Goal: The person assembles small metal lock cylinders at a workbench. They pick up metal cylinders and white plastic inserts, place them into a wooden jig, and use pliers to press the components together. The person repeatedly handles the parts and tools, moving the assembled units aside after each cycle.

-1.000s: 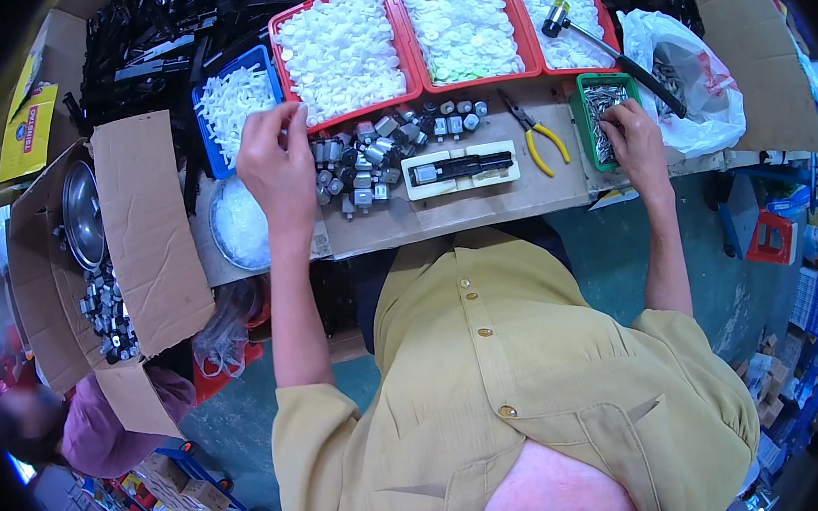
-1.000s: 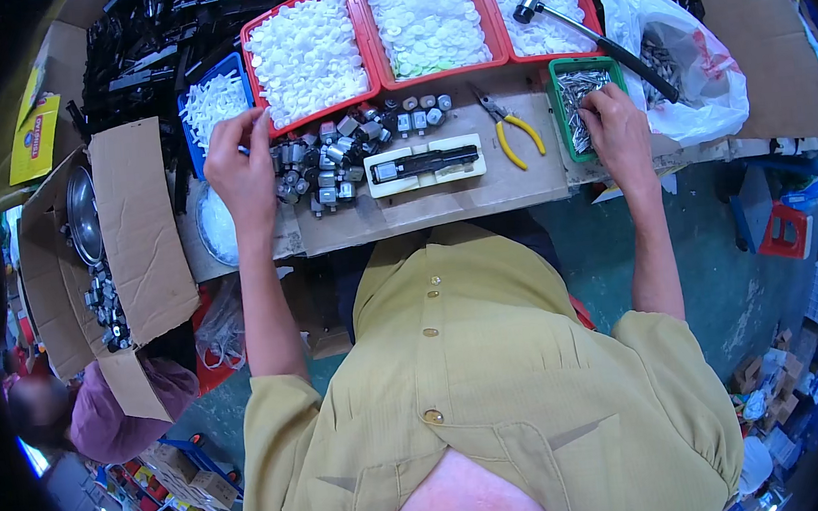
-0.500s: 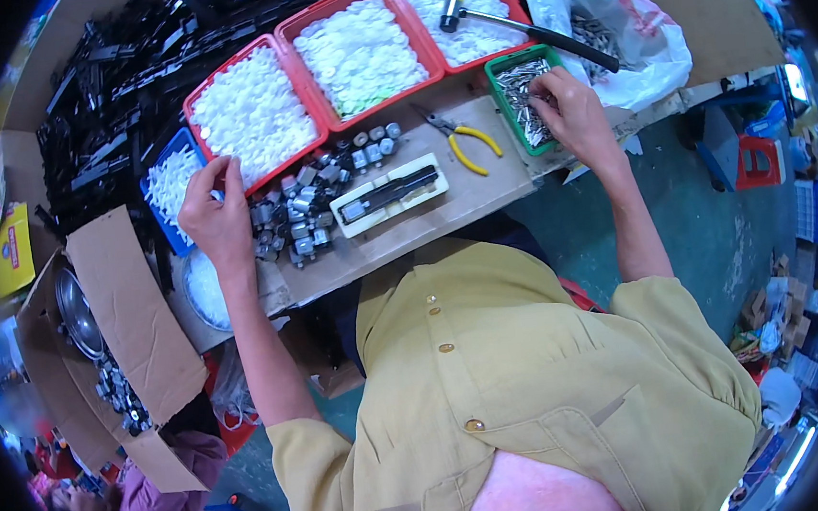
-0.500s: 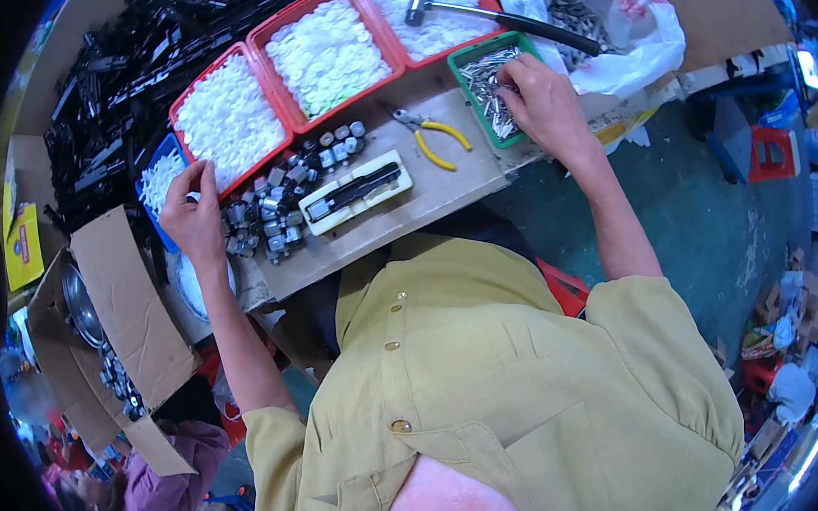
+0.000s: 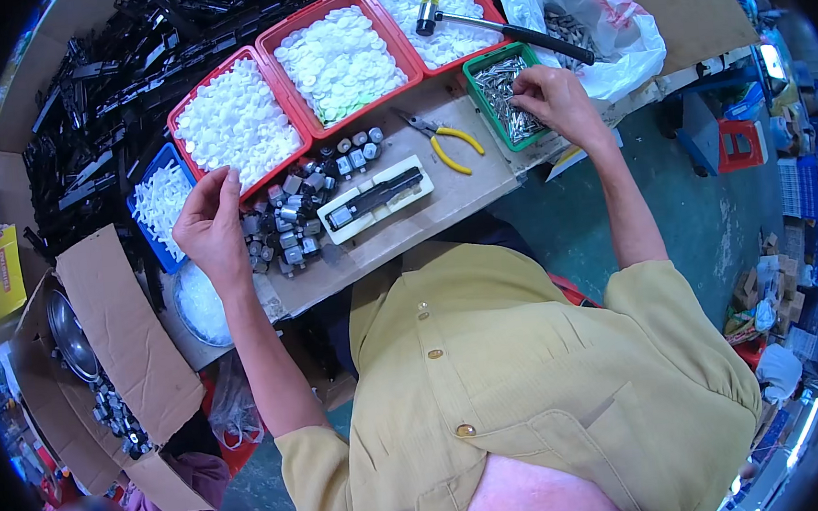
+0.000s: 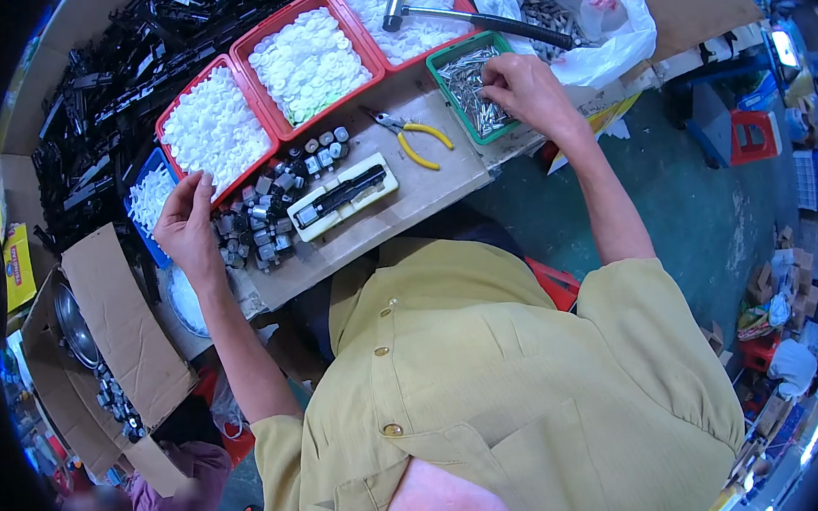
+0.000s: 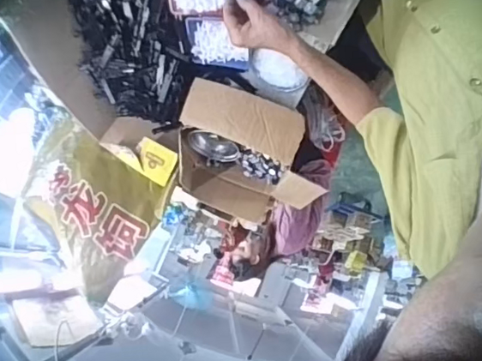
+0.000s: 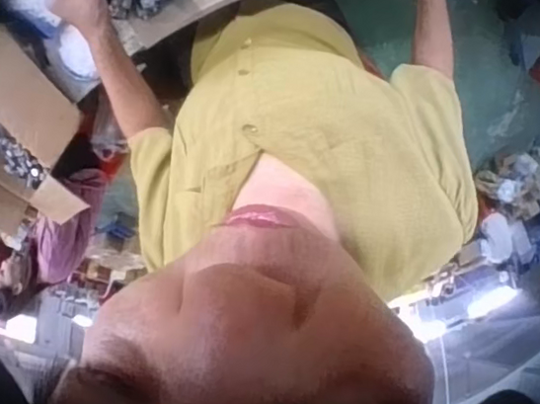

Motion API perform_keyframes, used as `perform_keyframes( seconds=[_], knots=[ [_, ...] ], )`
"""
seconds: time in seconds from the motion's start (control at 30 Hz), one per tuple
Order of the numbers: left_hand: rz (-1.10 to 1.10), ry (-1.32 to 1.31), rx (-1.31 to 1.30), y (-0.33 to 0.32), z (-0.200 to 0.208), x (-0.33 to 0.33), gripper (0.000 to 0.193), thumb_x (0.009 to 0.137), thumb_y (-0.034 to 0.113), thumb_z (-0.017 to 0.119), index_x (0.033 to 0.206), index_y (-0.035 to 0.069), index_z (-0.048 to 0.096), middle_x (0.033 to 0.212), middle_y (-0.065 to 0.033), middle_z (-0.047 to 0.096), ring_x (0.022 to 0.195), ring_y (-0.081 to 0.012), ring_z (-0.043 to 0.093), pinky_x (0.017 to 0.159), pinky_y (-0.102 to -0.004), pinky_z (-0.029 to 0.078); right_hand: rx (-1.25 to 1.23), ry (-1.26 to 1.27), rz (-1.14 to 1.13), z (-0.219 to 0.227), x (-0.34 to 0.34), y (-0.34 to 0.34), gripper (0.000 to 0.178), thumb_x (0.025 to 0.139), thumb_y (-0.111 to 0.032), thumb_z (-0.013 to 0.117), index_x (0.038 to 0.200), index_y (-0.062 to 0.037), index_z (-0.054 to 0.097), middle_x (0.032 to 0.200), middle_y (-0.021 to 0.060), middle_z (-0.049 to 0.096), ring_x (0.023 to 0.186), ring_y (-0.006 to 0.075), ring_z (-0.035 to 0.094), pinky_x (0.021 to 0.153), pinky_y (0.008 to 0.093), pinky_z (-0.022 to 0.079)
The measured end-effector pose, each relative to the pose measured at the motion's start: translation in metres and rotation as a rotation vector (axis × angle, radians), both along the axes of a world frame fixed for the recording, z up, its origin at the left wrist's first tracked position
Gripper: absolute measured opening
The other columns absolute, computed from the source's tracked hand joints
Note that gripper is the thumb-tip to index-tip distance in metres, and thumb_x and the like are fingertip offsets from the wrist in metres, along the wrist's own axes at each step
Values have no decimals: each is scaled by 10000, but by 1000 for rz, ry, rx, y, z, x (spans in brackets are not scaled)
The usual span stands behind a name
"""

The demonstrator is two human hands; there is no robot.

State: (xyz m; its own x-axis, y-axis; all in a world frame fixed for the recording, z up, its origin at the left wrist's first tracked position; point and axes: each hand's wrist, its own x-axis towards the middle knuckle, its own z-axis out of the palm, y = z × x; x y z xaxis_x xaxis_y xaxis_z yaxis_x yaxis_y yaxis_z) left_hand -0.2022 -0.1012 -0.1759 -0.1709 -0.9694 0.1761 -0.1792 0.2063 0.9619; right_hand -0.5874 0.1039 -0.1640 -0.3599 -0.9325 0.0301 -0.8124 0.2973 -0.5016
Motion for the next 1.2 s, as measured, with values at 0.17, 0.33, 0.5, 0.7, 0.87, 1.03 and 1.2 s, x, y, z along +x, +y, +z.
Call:
perform_keyframes(
  seconds=[0.17,0.33,0.5,0.7,0.87,1.03,1.2],
  knots=[
    [14,83,9,-5,-2,1,150,863,47,750,985,-37,727,866,-65,714,770,-94,653,713,-224,527,-31,92,37,-4,-1,3,146,813,-60,718,911,36,668,846,135,655,731,234,660,679,352,506],
    [30,45,35,-2,9,-2,161,866,58,750,989,-41,721,864,-76,716,748,-107,659,700,-225,528,-32,51,13,-4,3,2,128,833,-62,704,910,36,676,839,106,649,718,195,639,675,315,493],
    [-16,326,262,11,10,-5,133,881,49,723,990,-25,701,861,-93,710,739,-135,671,677,-238,530,-203,-210,-92,11,14,1,110,852,-70,696,887,34,686,821,46,673,738,97,617,662,272,482],
    [-295,890,874,64,-5,-32,114,942,130,656,1005,34,658,864,-56,653,756,-152,610,677,-267,508,-394,-572,179,25,87,-42,100,845,-49,718,935,-10,696,857,14,692,769,73,624,687,246,504],
    [-347,1030,1025,98,-3,-47,130,954,162,649,1015,47,637,838,-37,621,738,-144,574,656,-256,466,-415,-896,284,33,151,-68,106,846,-25,718,946,0,695,892,29,696,808,72,623,722,236,493],
    [-287,997,1057,101,0,-47,138,966,180,639,996,45,636,805,-29,606,726,-140,560,656,-263,462,-355,-858,352,33,166,-71,100,853,-20,705,951,-4,692,915,28,694,842,79,617,763,239,479],
    [-328,1043,1074,103,-2,-44,152,968,199,637,973,47,637,795,-25,600,721,-149,556,667,-267,463,-350,-813,376,37,169,-69,103,846,-3,696,949,1,687,922,34,690,845,85,618,764,243,479]
  ],
)
